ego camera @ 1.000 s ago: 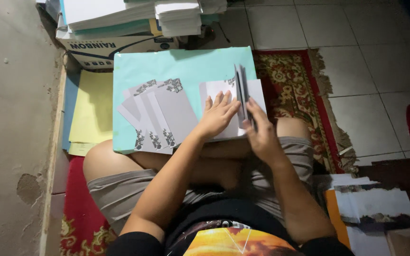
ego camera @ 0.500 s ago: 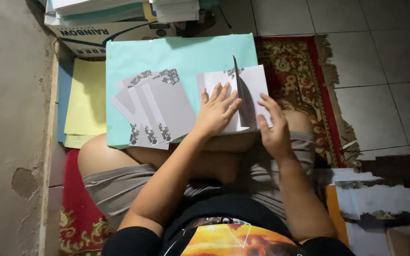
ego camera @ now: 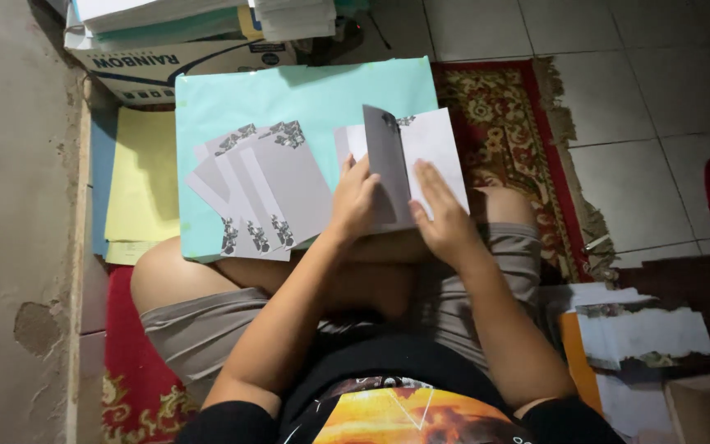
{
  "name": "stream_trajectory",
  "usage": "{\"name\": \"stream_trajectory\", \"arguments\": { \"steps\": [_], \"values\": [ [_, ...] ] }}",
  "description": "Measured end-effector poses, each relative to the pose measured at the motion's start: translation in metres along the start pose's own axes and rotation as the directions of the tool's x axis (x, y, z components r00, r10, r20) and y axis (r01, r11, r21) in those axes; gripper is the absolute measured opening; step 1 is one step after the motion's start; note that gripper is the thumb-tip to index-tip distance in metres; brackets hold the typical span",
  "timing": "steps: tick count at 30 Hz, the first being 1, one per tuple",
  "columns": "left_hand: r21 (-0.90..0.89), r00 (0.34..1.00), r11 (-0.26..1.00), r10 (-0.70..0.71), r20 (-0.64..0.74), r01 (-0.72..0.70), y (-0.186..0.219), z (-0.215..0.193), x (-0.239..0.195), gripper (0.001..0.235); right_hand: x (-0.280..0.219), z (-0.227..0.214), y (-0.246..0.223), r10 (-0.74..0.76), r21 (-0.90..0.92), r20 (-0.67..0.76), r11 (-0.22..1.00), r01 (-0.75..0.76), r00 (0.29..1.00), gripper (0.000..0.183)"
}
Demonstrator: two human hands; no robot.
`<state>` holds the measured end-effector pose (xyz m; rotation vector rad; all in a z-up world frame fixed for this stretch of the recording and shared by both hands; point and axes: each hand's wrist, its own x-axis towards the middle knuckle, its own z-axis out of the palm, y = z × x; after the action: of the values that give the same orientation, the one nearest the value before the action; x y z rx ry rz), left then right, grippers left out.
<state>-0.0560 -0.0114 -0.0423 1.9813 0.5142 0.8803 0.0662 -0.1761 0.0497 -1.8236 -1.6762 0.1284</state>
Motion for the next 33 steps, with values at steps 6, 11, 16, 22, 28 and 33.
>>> {"name": "stream_trajectory", "arguments": {
  "steps": [6, 11, 16, 22, 28, 33],
  "values": [
    [-0.294, 0.983, 0.954, 0.004, -0.182, -0.059, 0.046, -0.025, -0.007, 0.089, -0.006, 0.038, 0.03, -0.082, -0.213, 0.077, 0.972, 0.097, 0.994, 0.055],
    [0.295, 0.997, 0.954, 0.072, -0.035, -0.058, 0.051, -0.011, -0.004, 0.073, -0.009, 0.043, 0.044, -0.038, -0.197, 0.126, 0.978, 0.063, 0.991, 0.064],
    [0.712, 0.995, 0.696, 0.031, 0.098, -0.092, 0.052, 0.005, -0.007, 0.07, -0.003, 0.042, 0.043, 0.028, -0.223, 0.188, 0.975, 0.015, 0.982, 0.066],
    [0.737, 0.992, 0.667, 0.031, 0.118, -0.109, 0.041, 0.011, -0.007, 0.073, 0.031, 0.046, 0.054, 0.071, -0.261, 0.22, 0.965, -0.012, 0.973, 0.068],
    [0.761, 0.997, 0.645, 0.012, 0.073, -0.064, 0.039, 0.017, -0.003, 0.065, 0.063, 0.058, 0.071, 0.014, -0.344, 0.197, 0.937, 0.055, 0.98, 0.068],
    [0.742, 0.989, 0.67, -0.124, 0.075, 0.028, 0.021, 0.034, 0.015, 0.067, 0.038, 0.052, 0.05, 0.079, -0.356, 0.171, 0.935, -0.013, 0.982, 0.061]
  ]
}}
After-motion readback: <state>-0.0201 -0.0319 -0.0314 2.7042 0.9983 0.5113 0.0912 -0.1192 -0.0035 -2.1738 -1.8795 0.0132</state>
